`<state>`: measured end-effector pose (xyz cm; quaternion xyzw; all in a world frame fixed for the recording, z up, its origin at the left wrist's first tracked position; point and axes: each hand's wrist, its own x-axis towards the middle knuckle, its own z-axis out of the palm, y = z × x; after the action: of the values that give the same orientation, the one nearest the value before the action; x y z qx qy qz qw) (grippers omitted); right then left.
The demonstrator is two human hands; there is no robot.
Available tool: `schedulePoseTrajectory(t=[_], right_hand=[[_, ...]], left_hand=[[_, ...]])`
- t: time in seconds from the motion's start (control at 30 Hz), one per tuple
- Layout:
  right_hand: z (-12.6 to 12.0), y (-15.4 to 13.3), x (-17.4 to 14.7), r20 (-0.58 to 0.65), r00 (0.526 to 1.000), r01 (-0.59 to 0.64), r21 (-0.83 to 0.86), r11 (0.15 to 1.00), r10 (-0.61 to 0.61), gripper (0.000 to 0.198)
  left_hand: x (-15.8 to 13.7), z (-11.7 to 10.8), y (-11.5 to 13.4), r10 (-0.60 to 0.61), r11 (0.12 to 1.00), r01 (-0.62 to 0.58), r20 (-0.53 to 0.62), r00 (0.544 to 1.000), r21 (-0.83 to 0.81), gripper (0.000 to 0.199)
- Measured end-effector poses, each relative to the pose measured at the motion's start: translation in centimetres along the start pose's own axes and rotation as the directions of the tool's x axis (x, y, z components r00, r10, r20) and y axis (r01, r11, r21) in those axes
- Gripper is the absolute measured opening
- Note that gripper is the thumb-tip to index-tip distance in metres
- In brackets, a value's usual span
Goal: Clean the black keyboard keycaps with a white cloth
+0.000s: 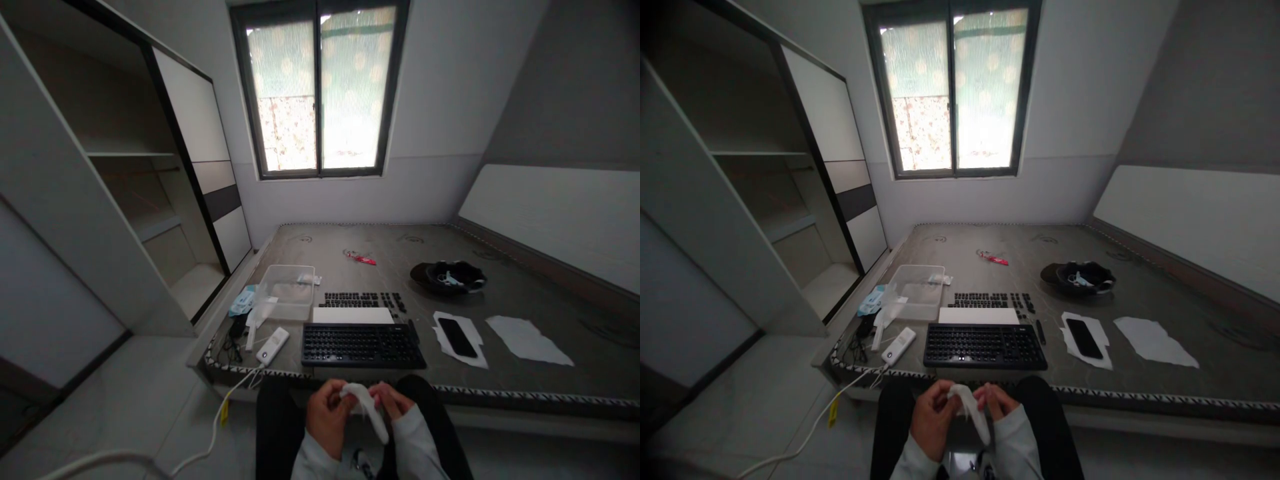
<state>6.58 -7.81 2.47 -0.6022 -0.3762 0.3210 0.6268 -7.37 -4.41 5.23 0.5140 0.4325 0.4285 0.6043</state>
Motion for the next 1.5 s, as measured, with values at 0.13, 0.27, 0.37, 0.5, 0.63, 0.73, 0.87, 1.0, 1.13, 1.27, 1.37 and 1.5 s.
schedulePoseTrajectory(t=[0.13,0.27,0.37,0.5,0.63,0.73,0.87,1.0,1.13,1.27,1.37,1.5], right_hand=[[1.3,1.5,-0.5,0.027,1.0,-0.002,0.068,0.998,0.0,0.05],[2.1,2.7,-0.7,0.034,0.999,0.023,-0.023,0.999,-0.022,0.05],[1.8,3.1,-0.3,0.115,0.992,0.063,-0.024,0.998,-0.059,0.051],[1.3,3.0,0.2,0.308,0.951,0.013,0.023,1.0,-0.02,0.049],[1.7,2.5,-0.3,0.217,0.973,-0.103,0.081,0.991,0.083,0.058],[2.2,2.0,-0.6,0.126,0.981,-0.166,0.124,0.978,0.151,0.061],[2.2,1.4,-0.6,0.143,0.974,-0.197,0.158,0.968,0.175,0.061],[1.5,1.0,-0.4,0.256,0.958,-0.164,0.124,0.979,0.128,0.061],[1.3,1.2,-0.3,0.192,0.974,-0.14,0.076,0.987,0.123,0.061],[1.7,1.7,-0.2,0.095,0.986,-0.154,0.163,0.975,0.14,0.061],[1.7,1.5,-0.3,0.08,0.985,-0.164,0.192,0.968,0.151,0.052],[1.3,0.7,-0.4,0.112,0.983,-0.163,0.171,0.972,0.145,0.052]], left_hand=[[-0.1,0.1,-0.2,0.034,0.999,-0.035,0.026,0.999,0.04,0.03],[-0.2,0.1,-0.2,0.103,0.981,-0.101,0.0,0.995,0.168,0.037],[-0.1,-0.1,-0.4,0.141,0.969,-0.133,-0.022,0.99,0.208,0.032],[0.2,-0.2,-0.9,0.228,0.953,-0.196,-0.122,0.966,0.229,0.024],[0.3,0.1,-1.1,0.162,0.97,-0.115,-0.218,0.962,0.213,0.016],[0.3,0.4,-1.0,0.086,0.979,-0.047,-0.19,0.978,0.199,0.018],[0.3,0.5,-1.0,0.059,0.992,-0.047,-0.097,0.994,0.12,0.024],[0.3,0.4,-0.9,0.036,0.998,-0.035,-0.022,0.999,0.052,0.026],[0.2,0.5,-0.7,0.082,0.99,-0.079,-0.023,0.996,0.118,0.033],[0.0,0.8,-0.6,0.135,0.951,-0.12,-0.032,0.99,0.283,0.035],[-0.1,0.8,-1.0,0.13,0.939,-0.12,-0.011,0.991,0.324,0.034],[0.0,0.7,-1.5,0.108,0.959,-0.103,-0.004,0.994,0.262,0.04]])
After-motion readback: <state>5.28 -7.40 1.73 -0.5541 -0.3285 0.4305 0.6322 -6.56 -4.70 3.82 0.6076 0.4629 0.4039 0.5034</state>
